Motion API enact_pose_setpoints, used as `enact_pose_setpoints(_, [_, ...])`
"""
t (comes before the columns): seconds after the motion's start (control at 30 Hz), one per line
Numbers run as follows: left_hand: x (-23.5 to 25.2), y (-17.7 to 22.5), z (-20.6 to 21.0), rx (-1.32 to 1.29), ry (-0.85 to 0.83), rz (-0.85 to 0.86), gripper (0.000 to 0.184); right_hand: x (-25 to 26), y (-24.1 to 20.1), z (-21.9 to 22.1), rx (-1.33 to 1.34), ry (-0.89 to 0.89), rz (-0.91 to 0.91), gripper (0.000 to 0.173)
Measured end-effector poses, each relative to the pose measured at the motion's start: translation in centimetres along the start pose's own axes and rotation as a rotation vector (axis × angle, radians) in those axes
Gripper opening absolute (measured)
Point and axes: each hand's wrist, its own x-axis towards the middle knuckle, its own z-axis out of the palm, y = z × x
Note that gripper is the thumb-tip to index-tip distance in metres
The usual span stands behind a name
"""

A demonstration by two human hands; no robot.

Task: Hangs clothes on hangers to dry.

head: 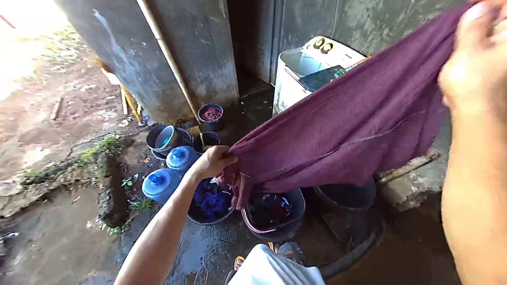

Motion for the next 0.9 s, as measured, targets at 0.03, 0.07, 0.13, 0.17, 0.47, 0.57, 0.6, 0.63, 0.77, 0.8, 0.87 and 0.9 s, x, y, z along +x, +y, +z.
enact_pose_setpoints(0.03, [-0.3, 0.6, -0.7, -0.152, 0.069, -0.006, 0.019, -0.5, -0.8, 0.9, -0.029, -0.146, 0.033, 0.057])
enact_pose_setpoints(0.07, [-0.7, 1.7, -1.0, -0.299, 0.127, -0.028, 0.017, -2.0, -1.6, 2.1, -0.076, -0.323, 0.102, 0.071])
enact_pose_setpoints(0.13, [-1.0, 3.7, -1.0, -0.562, 0.194, -0.089, 0.017, -6.6, -3.8, 5.6, -0.162, -0.656, 0.231, 0.083])
enact_pose_setpoints(0.17, [-0.9, 5.0, -1.0, -0.665, 0.198, -0.113, 0.019, -9.6, -5.4, 7.8, -0.159, -0.828, 0.256, 0.077])
enact_pose_setpoints(0.47, [-1.9, 6.2, -1.4, -0.781, 0.157, -0.197, 0.020, -21.1, -11.6, 21.3, 0.321, -1.092, 0.123, 0.041])
enact_pose_setpoints(0.57, [-2.8, 3.3, -2.7, -0.693, 0.296, -0.274, 0.015, -17.6, -11.6, 21.5, 0.522, -0.909, 0.168, 0.032])
enact_pose_setpoints(0.6, [-3.2, 2.3, -2.7, -0.600, 0.371, -0.301, 0.018, -16.5, -11.8, 22.0, 0.646, -0.896, 0.259, 0.031])
enact_pose_setpoints(0.63, [-3.8, 1.4, -2.8, -0.471, 0.464, -0.340, 0.030, -15.6, -12.3, 22.6, 0.743, -0.900, 0.337, 0.031])
enact_pose_setpoints(0.77, [-6.2, 2.9, -3.2, -0.075, 0.530, -0.249, 0.102, -13.3, -15.8, 24.3, 0.845, -0.990, 0.210, 0.025])
enact_pose_setpoints(0.8, [-6.3, 3.9, -2.9, -0.041, 0.472, -0.145, 0.103, -12.9, -16.8, 24.7, 0.863, -1.040, 0.134, 0.023])
enact_pose_setpoints(0.87, [-5.9, 4.8, -2.2, -0.004, 0.389, 0.011, 0.075, -12.1, -18.5, 24.9, 0.883, -1.097, -0.028, 0.014])
enact_pose_setpoints(0.9, [-5.5, 4.5, -2.0, -0.001, 0.422, 0.056, 0.045, -11.7, -19.0, 24.7, 0.871, -1.055, -0.114, 0.013])
